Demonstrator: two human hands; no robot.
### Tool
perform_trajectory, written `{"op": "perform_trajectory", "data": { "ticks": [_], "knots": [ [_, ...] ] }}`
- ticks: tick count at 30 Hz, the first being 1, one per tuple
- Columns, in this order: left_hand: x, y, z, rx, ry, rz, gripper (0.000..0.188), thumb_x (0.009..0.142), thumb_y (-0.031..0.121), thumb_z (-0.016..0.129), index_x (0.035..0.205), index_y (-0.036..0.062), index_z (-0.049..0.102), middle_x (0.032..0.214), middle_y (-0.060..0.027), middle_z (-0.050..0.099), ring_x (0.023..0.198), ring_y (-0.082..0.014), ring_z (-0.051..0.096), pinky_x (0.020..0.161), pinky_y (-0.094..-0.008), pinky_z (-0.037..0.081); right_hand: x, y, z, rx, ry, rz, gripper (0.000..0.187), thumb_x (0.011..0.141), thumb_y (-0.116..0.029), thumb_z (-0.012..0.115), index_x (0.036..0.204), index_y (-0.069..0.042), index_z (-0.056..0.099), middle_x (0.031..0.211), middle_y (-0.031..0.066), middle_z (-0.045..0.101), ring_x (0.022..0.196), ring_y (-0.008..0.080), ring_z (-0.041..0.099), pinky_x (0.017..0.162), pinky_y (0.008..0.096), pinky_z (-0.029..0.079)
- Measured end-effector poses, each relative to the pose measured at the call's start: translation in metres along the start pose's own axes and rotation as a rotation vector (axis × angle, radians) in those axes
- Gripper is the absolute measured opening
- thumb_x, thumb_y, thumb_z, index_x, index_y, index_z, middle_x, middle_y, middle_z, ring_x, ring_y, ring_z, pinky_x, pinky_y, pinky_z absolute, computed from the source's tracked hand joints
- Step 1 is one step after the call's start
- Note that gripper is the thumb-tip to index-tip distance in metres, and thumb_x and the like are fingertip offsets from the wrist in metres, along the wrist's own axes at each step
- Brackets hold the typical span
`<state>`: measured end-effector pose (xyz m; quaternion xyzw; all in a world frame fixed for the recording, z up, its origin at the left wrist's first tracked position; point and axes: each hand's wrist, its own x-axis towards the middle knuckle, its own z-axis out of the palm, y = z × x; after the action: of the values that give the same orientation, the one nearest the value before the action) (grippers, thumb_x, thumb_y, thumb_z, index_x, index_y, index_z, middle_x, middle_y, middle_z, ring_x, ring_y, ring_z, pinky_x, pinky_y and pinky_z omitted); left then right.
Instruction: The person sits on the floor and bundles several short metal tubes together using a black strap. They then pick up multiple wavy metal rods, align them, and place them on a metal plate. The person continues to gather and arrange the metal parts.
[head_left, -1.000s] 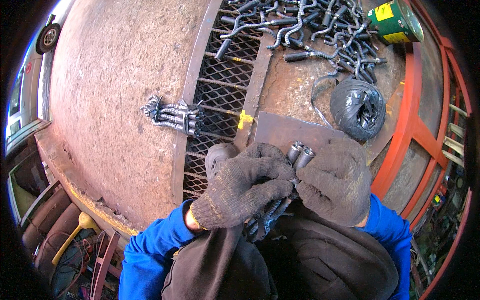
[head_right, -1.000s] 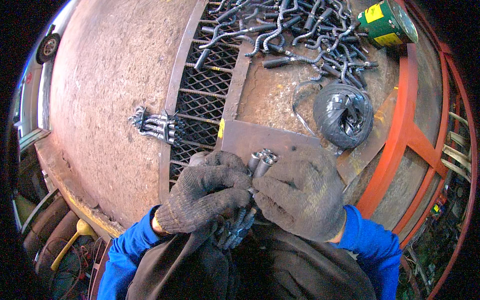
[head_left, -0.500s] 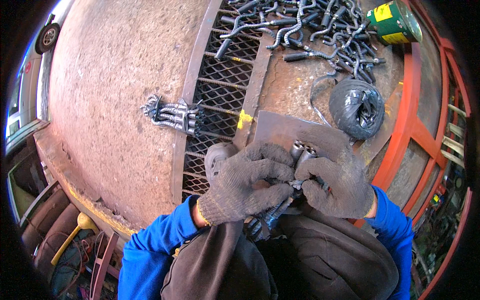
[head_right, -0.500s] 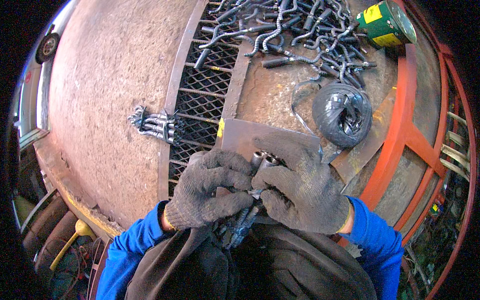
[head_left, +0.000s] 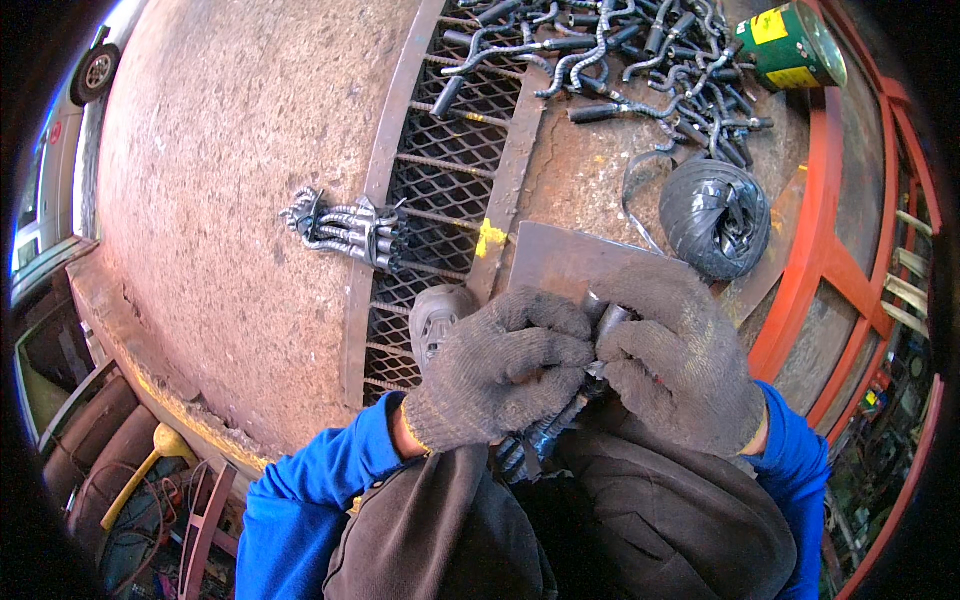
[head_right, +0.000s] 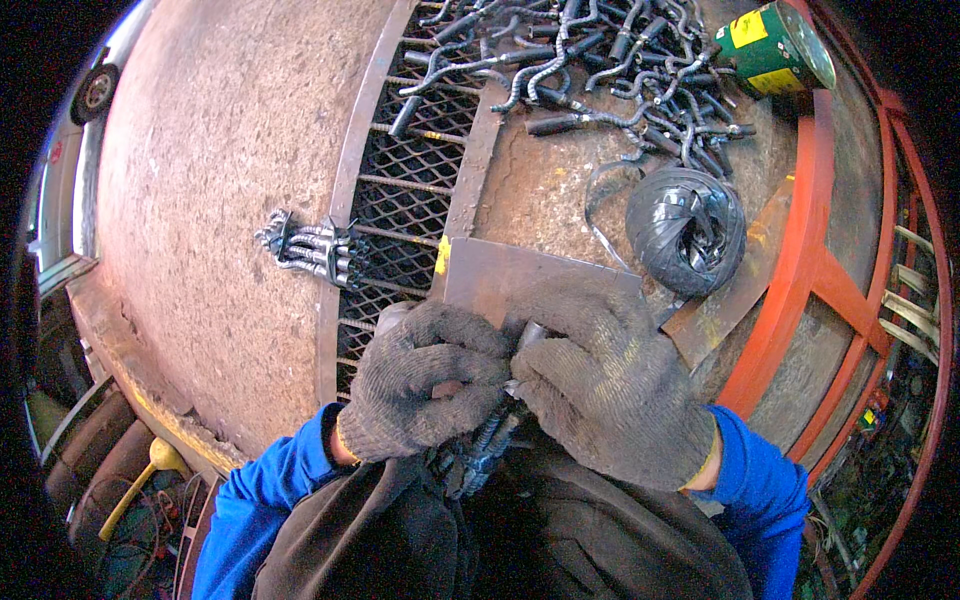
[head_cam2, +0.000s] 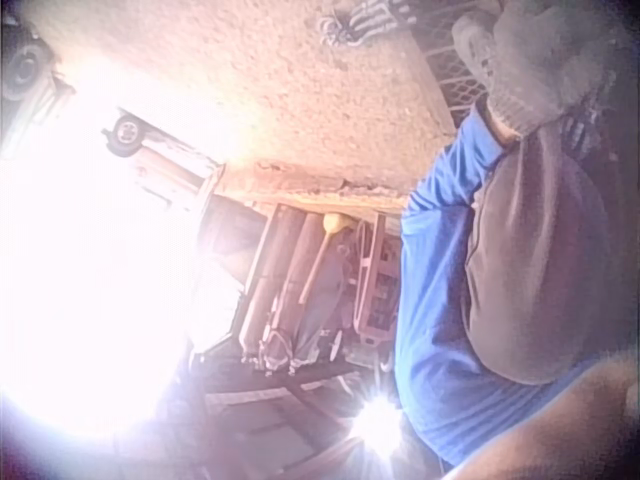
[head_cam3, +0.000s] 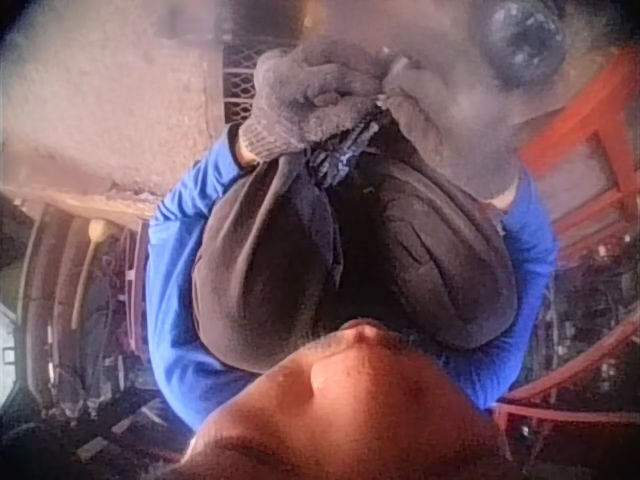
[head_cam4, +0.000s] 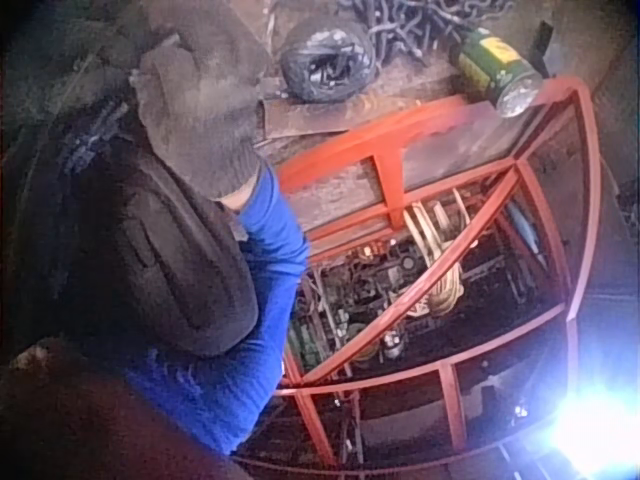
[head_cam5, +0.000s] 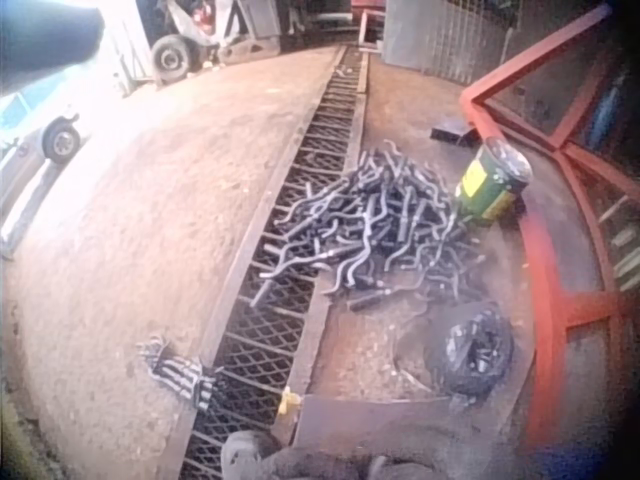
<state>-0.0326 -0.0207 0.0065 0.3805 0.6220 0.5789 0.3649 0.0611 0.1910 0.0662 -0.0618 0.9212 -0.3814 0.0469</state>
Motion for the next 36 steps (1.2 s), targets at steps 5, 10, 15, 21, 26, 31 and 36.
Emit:
{"op": "perform_trajectory", "data": {
  "ticks": [5,10,15,21,26,31,36],
  "knots": [
    [0.0,-0.002,0.0,-0.025,-0.011,0.013,0.02,0.085,0.017,0.076,0.103,0.007,0.073,0.111,-0.0129,0.064,0.102,-0.0281,0.065,0.087,-0.0377,0.054,-0.002,0.002,0.005,-0.011,0.012,0.016,0.027,0.067,-0.001,0.077,0.091,-0.005,0.064,0.113,0.0166,0.063,0.107,0.0377,0.06,0.092,0.0477,0.049],
    [0.0,-0.004,0.0,-0.047,-0.022,0.001,0.018,0.088,0.019,0.074,0.101,0.0071,0.073,0.111,-0.0128,0.065,0.102,-0.028,0.065,0.087,-0.038,0.053,0.0,0.004,0.002,0.038,0.001,0.018,0.027,0.066,-0.003,0.078,0.091,-0.006,0.066,0.115,0.0161,0.063,0.108,0.0368,0.06,0.09,0.0472,0.049],
    [0.003,-0.006,0.002,-0.042,0.035,0.018,0.016,0.083,0.019,0.077,0.095,0.009,0.074,0.104,-0.0109,0.068,0.095,-0.0266,0.067,0.082,-0.0372,0.054,-0.011,0.012,-0.008,-0.106,0.013,-0.151,0.035,0.065,-0.013,0.082,0.098,-0.009,0.071,0.109,0.0116,0.066,0.103,0.0349,0.063,0.089,0.0465,0.05],
    [0.006,-0.007,-0.003,-0.044,-0.069,-0.002,0.019,0.088,0.02,0.074,0.102,0.0075,0.073,0.112,-0.0124,0.064,0.104,-0.0269,0.064,0.089,-0.0368,0.053,-0.031,0.004,0.015,-0.224,0.14,-0.132,0.035,0.069,-0.022,0.083,0.1,-0.012,0.073,0.109,0.0047,0.068,0.102,0.03,0.064,0.085,0.0461,0.054],
    [0.006,-0.008,-0.005,-0.064,-0.089,-0.013,0.019,0.089,0.02,0.073,0.102,0.0059,0.073,0.115,-0.0131,0.062,0.106,-0.0264,0.062,0.092,-0.0375,0.051,-0.035,0.007,0.023,-0.232,0.177,-0.194,0.033,0.065,-0.019,0.08,0.097,-0.013,0.074,0.111,0.0057,0.069,0.101,0.0302,0.064,0.085,0.0465,0.056],
    [0.01,-0.004,-0.008,-0.079,-0.118,-0.01,0.019,0.09,0.019,0.072,0.102,0.0043,0.072,0.116,-0.0129,0.06,0.107,-0.0261,0.061,0.094,-0.0371,0.049,-0.03,0.001,0.018,-0.208,0.15,-0.25,0.037,0.057,-0.014,0.074,0.093,-0.012,0.074,0.108,0.0074,0.07,0.102,0.0302,0.065,0.085,0.0488,0.056],
    [0.008,-0.005,-0.008,-0.123,-0.121,-0.073,0.02,0.09,0.02,0.073,0.103,0.0051,0.072,0.117,-0.0123,0.06,0.108,-0.0257,0.061,0.093,-0.0367,0.049,-0.031,0.009,0.017,-0.213,0.135,-0.364,0.037,0.057,-0.012,0.072,0.093,-0.009,0.074,0.109,0.009,0.07,0.101,0.0296,0.064,0.082,0.0486,0.058]
  ]
}}
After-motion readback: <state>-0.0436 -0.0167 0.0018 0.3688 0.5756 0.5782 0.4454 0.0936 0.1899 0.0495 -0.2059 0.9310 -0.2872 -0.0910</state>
